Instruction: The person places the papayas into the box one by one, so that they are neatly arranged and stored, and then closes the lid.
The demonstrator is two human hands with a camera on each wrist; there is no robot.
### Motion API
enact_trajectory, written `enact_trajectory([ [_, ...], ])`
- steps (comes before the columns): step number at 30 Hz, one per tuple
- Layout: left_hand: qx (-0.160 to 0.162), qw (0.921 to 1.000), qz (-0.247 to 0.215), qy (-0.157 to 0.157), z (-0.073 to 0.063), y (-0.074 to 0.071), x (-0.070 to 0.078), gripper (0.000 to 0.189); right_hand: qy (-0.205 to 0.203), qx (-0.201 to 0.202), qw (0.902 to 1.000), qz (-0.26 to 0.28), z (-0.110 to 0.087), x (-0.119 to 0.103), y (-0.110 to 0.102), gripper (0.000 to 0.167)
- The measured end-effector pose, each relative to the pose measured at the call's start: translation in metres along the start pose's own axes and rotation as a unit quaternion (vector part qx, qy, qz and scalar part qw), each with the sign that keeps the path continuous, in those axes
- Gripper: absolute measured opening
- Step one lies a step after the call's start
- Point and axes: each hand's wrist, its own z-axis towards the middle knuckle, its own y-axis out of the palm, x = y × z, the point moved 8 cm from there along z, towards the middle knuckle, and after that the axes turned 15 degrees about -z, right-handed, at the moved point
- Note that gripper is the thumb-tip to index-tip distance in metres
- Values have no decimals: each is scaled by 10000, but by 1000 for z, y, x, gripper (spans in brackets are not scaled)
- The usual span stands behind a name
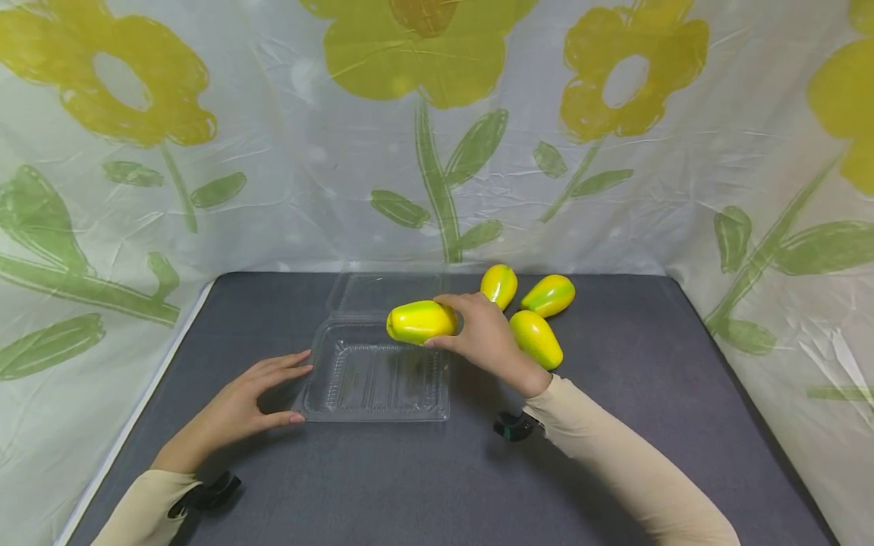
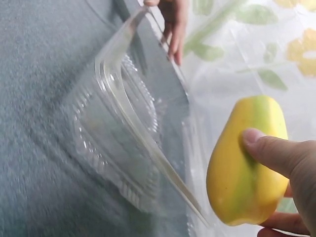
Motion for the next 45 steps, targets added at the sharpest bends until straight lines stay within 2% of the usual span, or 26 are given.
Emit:
enact_trajectory([
  [6, 4, 10000, -3, 19, 0, 1, 0, 81, -81, 44, 10000, 20, 2, -13, 11, 71],
  [27, 36, 10000, -13, -34, -1, 1, 0, 81, 40, -187, 9995, 265, 14, -53, 45, 65],
  [45, 30, 9999, 90, -33, 0, -1, 3, 80, 148, -421, 9982, 400, 28, -71, 62, 62],
])
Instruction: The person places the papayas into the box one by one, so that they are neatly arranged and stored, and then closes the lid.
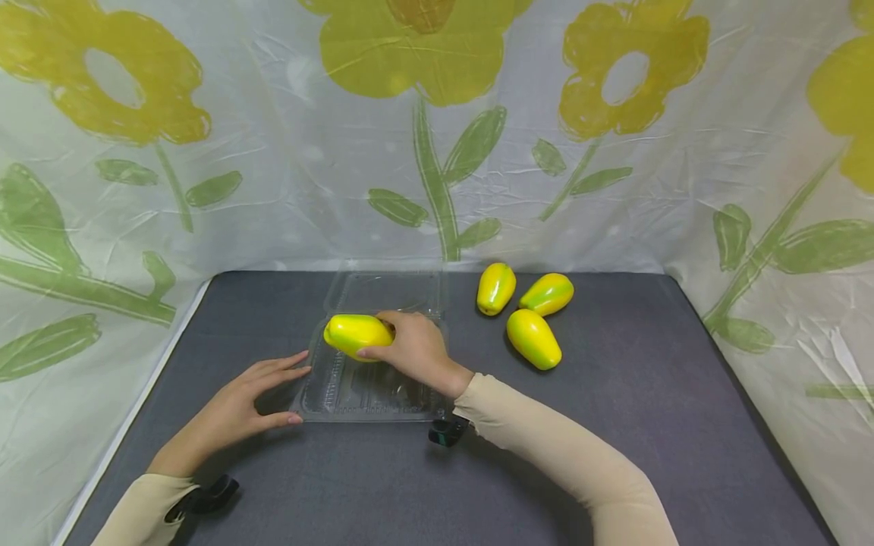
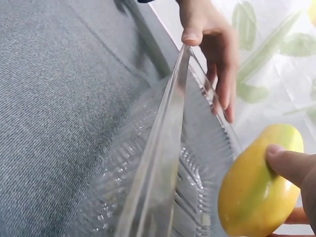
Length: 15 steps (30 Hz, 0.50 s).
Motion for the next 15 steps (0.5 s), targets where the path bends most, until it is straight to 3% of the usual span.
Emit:
enact_trajectory([
  [15, -57, 10000, -15, -57, 0, 2, -3, 79, 4, -89, 9993, 368, 6, -10, 17, 65],
])
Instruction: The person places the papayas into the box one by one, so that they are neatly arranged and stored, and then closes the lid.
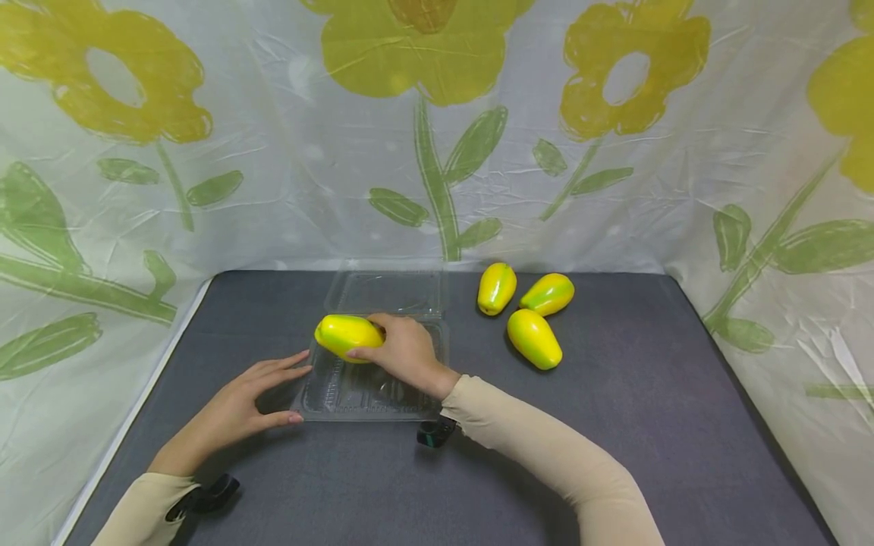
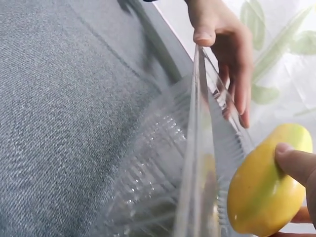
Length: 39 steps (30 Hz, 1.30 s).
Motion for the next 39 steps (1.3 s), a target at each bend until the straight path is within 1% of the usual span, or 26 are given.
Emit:
enact_trajectory([
  [7, 3, 10000, -9, -5, 0, 0, 0, 78, -43, 88, 9999, 44, 0, -5, 6, 64],
  [17, -11, 10000, -1, -93, -1, 1, 0, 78, -13, 47, 9999, -142, 0, -8, 16, 67],
  [21, 10, 10000, -31, -54, -1, 1, 1, 78, 52, 27, 9996, -273, -1, -7, 20, 68],
  [27, 41, 10000, -31, 26, -1, 0, 2, 79, 119, 117, 9990, -405, 0, -5, 21, 67],
  [39, 70, 9999, -43, 74, -1, 0, 3, 80, 83, 92, 9990, -419, -2, -5, 24, 68],
])
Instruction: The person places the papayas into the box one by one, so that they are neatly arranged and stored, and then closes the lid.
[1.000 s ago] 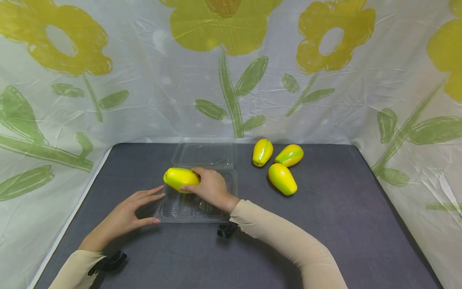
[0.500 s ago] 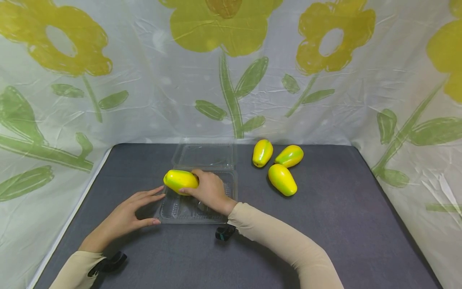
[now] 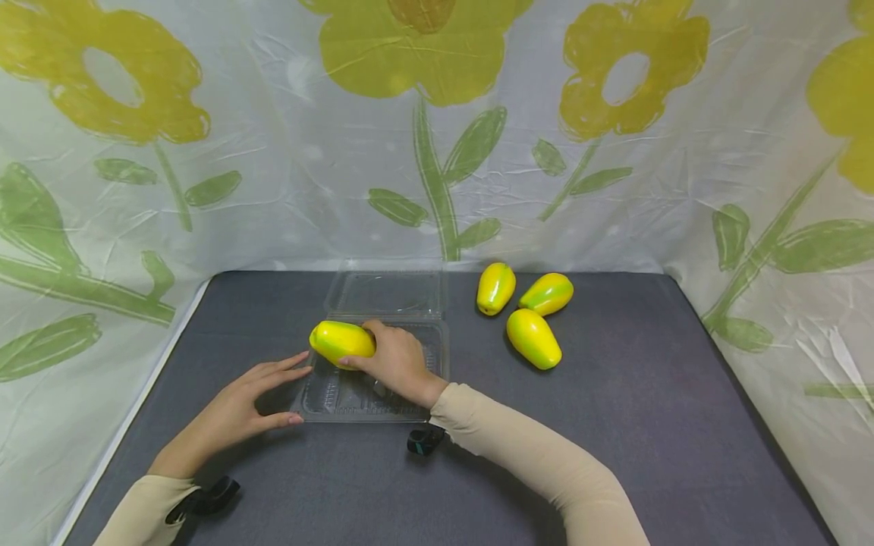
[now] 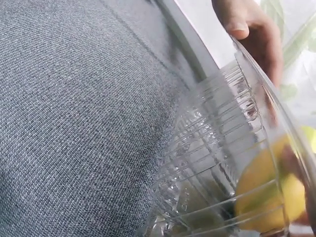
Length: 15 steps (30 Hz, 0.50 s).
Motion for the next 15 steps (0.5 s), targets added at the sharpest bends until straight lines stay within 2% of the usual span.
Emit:
enact_trajectory([
  [15, -31, 9999, 10, -106, -1, 1, -2, 79, -43, -45, 10000, 63, -1, 1, 0, 70],
])
